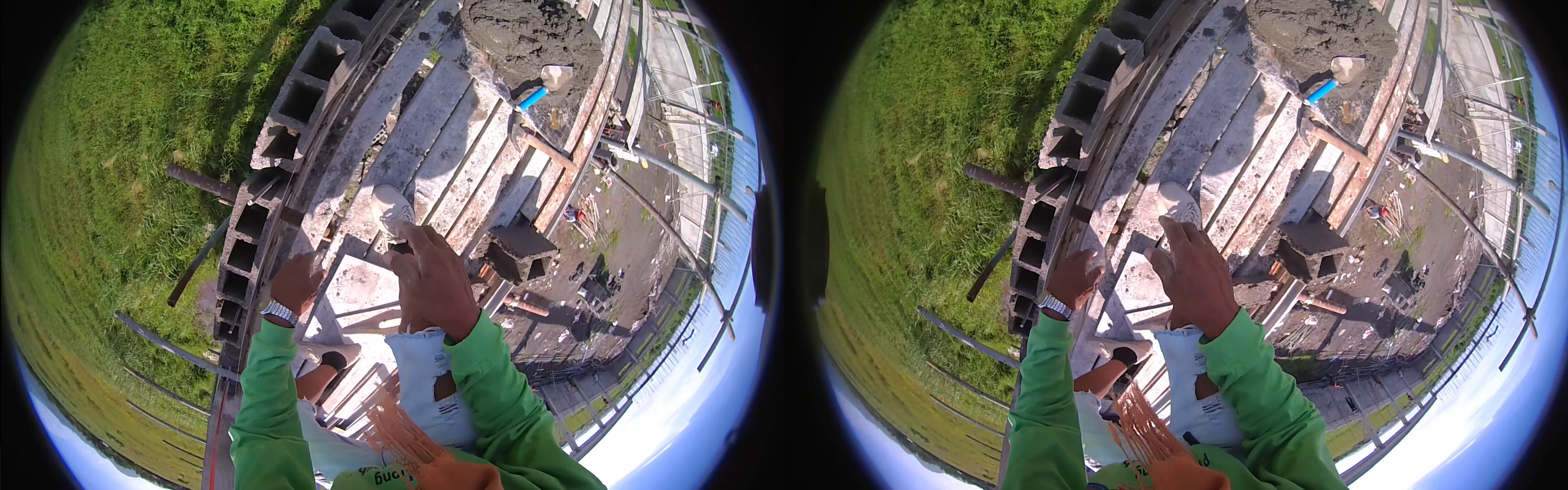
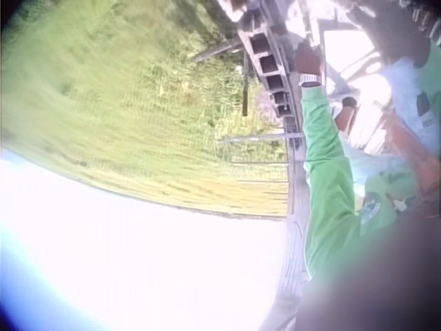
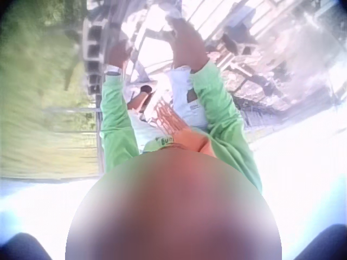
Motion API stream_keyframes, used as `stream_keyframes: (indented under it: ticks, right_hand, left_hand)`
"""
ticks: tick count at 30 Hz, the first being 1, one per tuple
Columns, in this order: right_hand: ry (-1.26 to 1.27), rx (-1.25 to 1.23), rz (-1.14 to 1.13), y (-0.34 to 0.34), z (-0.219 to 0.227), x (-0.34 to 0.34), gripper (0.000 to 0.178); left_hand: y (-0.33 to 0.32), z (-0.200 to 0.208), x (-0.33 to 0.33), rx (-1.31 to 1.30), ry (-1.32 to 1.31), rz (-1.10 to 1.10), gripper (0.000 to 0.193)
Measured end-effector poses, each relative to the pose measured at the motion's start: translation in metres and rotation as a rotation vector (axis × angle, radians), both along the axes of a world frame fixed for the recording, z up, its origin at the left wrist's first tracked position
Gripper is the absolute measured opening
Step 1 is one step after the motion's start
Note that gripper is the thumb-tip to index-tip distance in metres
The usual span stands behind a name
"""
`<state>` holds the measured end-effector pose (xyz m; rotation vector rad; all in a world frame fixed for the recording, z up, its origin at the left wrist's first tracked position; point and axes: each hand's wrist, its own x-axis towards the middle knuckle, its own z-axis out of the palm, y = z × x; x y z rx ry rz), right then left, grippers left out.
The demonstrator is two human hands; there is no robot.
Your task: The person scoops wet concrete with a trowel and spreads it along a row of hollow concrete blocks. They then place a block into the mortar bed, tap it to level it, and continue applying mortar to the joints. The process repeats as additional blocks are laid and aligned.
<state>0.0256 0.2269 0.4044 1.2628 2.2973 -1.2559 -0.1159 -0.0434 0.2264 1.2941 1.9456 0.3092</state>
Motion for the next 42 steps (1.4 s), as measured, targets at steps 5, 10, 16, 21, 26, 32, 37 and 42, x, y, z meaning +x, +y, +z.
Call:
stream_keyframes:
  ticks: [5,10,16,21,26,32,37,42]
  right_hand:
    - [-0.12,0.083,-0.236,0.08,-0.03,0.043,0.049]
    - [-0.354,0.067,-0.367,0.149,-0.063,0.127,0.05]
    - [-0.421,-0.137,-0.466,0.192,-0.102,0.258,0.048]
    - [-0.436,-0.113,-0.539,0.209,-0.11,0.334,0.045]
    - [-0.386,-0.179,-0.582,0.196,-0.099,0.339,0.04]
    - [-0.263,-0.355,-0.689,0.164,-0.083,0.296,0.042]
    - [-0.343,-0.368,-0.622,0.161,-0.076,0.281,0.042]
    - [-0.336,-0.387,-0.637,0.198,-0.069,0.284,0.043]
  left_hand:
    - [0.082,0.033,0.014,-0.098,-0.226,0.001,0.046]
    - [0.139,0.068,-0.012,-0.351,-0.26,-0.088,0.048]
    - [0.165,0.116,-0.057,-0.52,-0.225,0.075,0.048]
    - [0.219,0.158,-0.084,-0.524,-0.21,0.079,0.049]
    - [0.302,0.192,-0.082,-0.285,-0.207,0.107,0.045]
    - [0.398,0.205,-0.032,-0.171,-0.336,0.092,0.044]
    - [0.431,0.178,0.013,-0.204,-0.428,0.053,0.047]
    - [0.442,0.171,0.02,-0.348,-0.463,0.005,0.054]
